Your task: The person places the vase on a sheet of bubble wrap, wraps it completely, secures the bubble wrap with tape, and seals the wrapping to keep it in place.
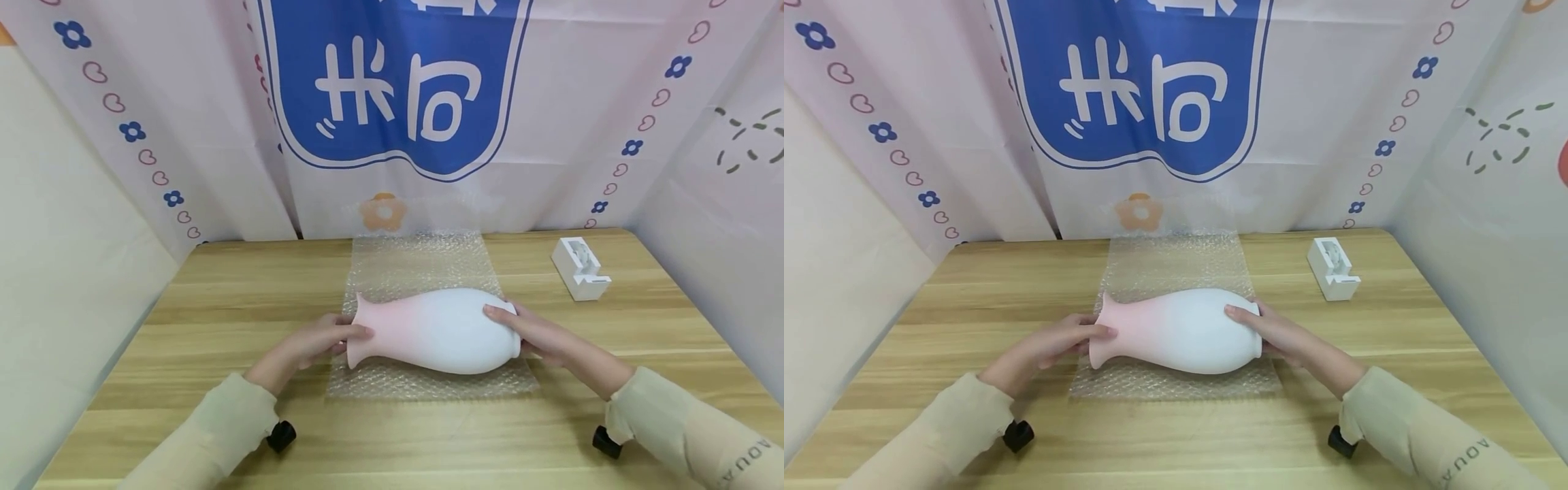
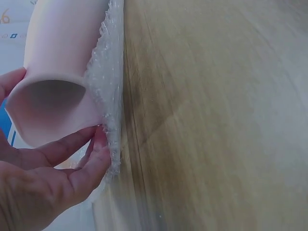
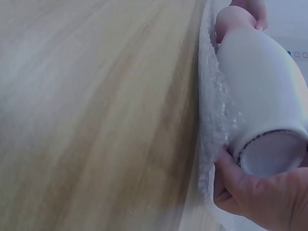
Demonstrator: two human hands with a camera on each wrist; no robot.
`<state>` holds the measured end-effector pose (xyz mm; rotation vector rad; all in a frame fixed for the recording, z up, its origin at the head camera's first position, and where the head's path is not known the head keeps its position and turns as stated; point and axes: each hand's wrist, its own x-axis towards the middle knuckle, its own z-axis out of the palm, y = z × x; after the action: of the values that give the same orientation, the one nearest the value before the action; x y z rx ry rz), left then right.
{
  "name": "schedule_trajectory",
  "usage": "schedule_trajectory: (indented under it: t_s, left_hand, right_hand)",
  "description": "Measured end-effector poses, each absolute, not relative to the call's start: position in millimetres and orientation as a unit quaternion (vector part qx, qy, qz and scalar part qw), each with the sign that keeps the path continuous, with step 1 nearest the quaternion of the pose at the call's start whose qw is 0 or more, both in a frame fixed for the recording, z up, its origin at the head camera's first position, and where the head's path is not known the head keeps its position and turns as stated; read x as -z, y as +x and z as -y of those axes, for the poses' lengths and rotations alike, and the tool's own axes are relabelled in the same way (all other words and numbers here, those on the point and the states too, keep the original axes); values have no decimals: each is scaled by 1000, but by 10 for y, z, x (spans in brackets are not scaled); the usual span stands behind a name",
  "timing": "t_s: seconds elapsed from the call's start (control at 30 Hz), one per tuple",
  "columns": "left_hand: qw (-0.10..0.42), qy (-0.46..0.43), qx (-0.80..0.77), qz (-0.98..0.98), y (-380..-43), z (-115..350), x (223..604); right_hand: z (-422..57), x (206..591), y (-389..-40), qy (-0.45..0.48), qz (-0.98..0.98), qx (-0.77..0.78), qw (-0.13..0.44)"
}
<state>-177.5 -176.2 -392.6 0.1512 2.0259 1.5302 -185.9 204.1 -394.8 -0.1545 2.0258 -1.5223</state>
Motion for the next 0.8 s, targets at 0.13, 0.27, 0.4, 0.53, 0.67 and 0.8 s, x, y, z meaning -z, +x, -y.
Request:
schedule_trajectory:
  t_s: [0.13, 0.27, 0.4, 0.53, 0.67, 0.8]
  left_hand:
    - [294, 58, -584, -754, -1794, 1762, 3936]
    - [279, 50, -602, -747, -1780, 1741, 3930]
    - [255, 39, -609, -750, -1747, 1718, 3938]
    - [210, 60, -578, -786, -1707, 1712, 3921]
    - [123, 128, -465, -867, -1626, 1668, 3839]
    - [25, 208, -334, -919, -1519, 1577, 3752]
  right_hand:
    - [-2030, 3931, -1845, -57, -771, 567, 285]
    - [-2011, 3942, -1828, -58, -778, 568, 261]
    - [-1997, 3956, -1819, -58, -781, 568, 253]
    - [-2002, 3964, -1802, -69, -797, 551, 237]
    - [-2010, 3973, -1789, -113, -824, 525, 182]
    - [-2000, 3964, -1781, -154, -833, 515, 128]
